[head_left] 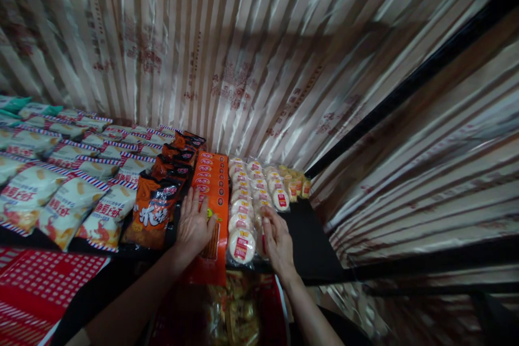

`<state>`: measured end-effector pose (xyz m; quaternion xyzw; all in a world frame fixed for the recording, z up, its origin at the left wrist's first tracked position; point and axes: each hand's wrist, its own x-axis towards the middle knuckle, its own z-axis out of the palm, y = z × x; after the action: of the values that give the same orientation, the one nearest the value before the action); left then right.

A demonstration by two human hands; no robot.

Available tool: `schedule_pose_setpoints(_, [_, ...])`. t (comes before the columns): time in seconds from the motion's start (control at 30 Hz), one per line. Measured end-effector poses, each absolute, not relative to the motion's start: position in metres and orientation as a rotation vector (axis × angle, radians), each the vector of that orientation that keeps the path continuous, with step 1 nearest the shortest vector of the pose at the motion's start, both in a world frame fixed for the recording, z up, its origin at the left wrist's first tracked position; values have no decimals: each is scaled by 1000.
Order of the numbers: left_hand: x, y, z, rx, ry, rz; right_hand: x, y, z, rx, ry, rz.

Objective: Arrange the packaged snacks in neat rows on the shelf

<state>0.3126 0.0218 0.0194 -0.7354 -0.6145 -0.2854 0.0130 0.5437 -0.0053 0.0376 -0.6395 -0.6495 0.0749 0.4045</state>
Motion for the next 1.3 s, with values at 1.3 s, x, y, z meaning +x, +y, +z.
schedule_pose_setpoints(1.3, [447,-47,-4,-2482,-1495,-811,519,172,41,-1630,-2482,-61])
